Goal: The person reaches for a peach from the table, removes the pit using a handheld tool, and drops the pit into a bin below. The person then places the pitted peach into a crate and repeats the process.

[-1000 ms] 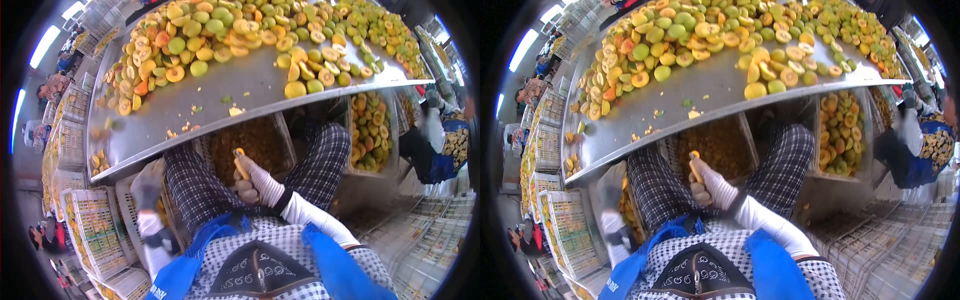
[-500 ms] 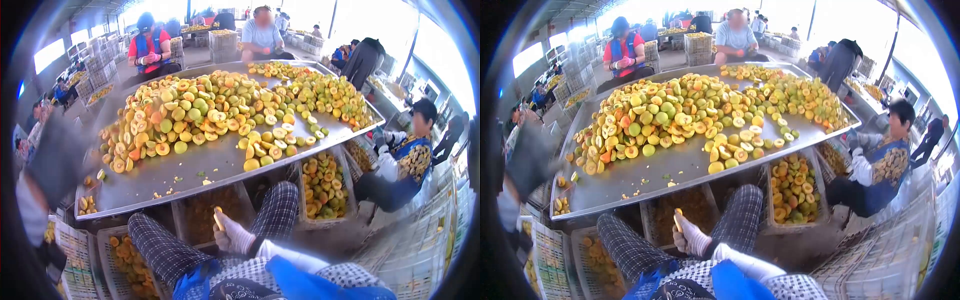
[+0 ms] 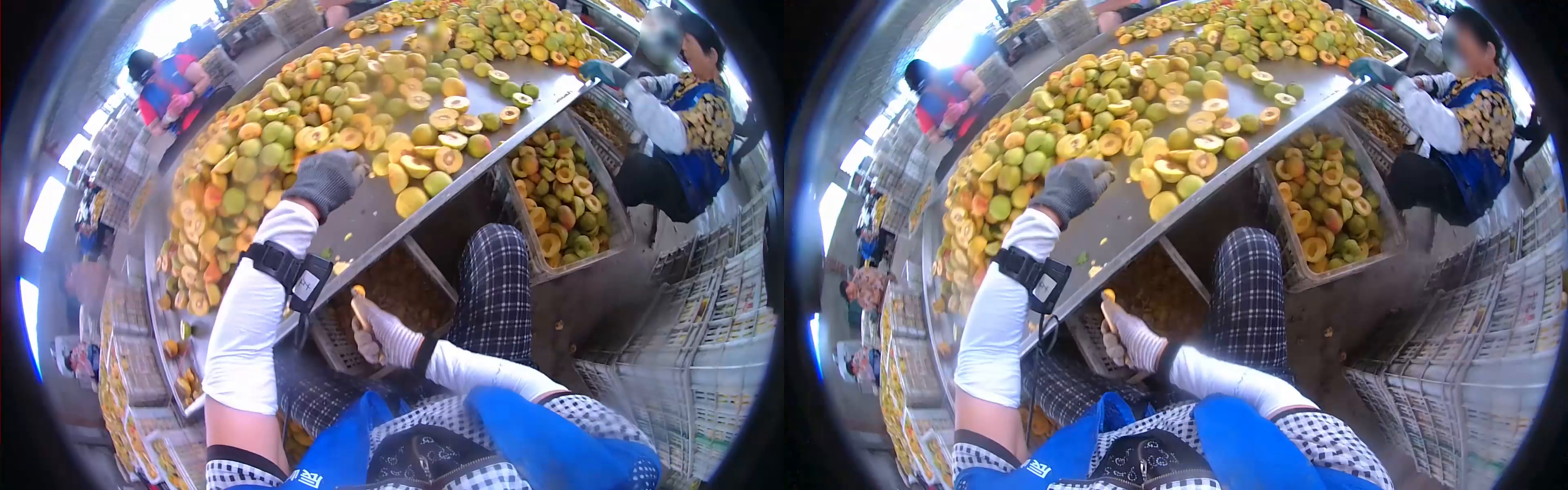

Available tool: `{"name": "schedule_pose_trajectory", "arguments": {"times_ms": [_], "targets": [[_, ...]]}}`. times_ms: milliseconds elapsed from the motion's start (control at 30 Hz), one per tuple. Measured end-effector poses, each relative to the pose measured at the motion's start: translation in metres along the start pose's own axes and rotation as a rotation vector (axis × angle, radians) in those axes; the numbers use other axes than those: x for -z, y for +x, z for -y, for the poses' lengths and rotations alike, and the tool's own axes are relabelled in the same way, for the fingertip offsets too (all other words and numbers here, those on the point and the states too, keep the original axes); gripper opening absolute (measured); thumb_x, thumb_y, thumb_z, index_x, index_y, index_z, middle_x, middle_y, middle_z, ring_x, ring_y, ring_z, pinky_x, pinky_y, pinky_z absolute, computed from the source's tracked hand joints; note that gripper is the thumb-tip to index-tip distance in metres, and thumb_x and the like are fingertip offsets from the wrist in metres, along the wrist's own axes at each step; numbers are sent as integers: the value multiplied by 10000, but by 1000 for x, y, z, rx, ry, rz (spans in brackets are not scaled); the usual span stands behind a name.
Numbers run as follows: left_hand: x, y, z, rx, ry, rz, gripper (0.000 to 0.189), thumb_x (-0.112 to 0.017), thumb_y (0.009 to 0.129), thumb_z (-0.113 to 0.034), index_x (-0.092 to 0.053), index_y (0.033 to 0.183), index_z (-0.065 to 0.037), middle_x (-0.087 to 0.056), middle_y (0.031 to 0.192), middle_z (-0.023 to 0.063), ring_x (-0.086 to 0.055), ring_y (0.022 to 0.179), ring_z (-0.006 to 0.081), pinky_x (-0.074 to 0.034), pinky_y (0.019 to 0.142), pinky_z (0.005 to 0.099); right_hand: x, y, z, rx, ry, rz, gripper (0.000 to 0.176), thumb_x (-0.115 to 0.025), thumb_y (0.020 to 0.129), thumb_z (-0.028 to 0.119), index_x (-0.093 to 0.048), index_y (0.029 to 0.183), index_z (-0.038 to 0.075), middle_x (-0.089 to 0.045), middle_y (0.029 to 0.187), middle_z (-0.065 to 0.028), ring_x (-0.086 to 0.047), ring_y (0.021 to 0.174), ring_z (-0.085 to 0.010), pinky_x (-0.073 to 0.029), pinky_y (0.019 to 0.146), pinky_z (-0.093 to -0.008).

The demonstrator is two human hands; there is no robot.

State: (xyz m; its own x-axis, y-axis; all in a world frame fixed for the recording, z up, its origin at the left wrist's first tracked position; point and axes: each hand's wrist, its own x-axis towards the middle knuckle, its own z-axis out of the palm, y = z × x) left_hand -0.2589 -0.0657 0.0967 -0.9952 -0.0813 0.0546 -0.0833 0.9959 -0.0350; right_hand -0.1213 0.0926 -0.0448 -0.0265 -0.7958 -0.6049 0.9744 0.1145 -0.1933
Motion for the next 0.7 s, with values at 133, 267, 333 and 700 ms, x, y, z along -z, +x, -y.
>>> {"name": "schedule_pose_trajectory", "arguments": {"times_ms": [133,267,333,700], "targets": [[-70,53,22,-26,-219,-215,289,-526,873,-356,-680,1016,-157,-668,960,141,-636,924,329,-497,796,447,10,9,1,3,-121,-84,541,-451,874,667,-443,761,138,-383,446,-7,-341,289,-138,-254,282,-285],[-98,89,4,-201,-273,-295,447,-591,852,-418,-611,1201,-139,-585,1200,180,-583,1060,340,-473,876,417,29,24,7,-74,-63,-165,502,-467,893,619,-447,756,136,-346,453,7,-304,305,-116,-208,289,-267],[-108,94,-6,-204,-175,-146,482,-596,849,-467,-603,1235,-179,-541,1282,185,-553,1122,351,-449,926,433,31,22,18,-85,-87,-128,460,-491,895,586,-465,751,149,-363,469,6,-318,312,-120,-224,294,-262],[-81,11,14,49,-776,-348,295,-605,903,-202,-618,1117,1,-652,992,124,-628,916,223,-476,841,328,32,-127,187,440,-341,149,332,-507,943,473,-509,831,160,-396,492,52,-354,329,-62,-245,301,-209]]}}
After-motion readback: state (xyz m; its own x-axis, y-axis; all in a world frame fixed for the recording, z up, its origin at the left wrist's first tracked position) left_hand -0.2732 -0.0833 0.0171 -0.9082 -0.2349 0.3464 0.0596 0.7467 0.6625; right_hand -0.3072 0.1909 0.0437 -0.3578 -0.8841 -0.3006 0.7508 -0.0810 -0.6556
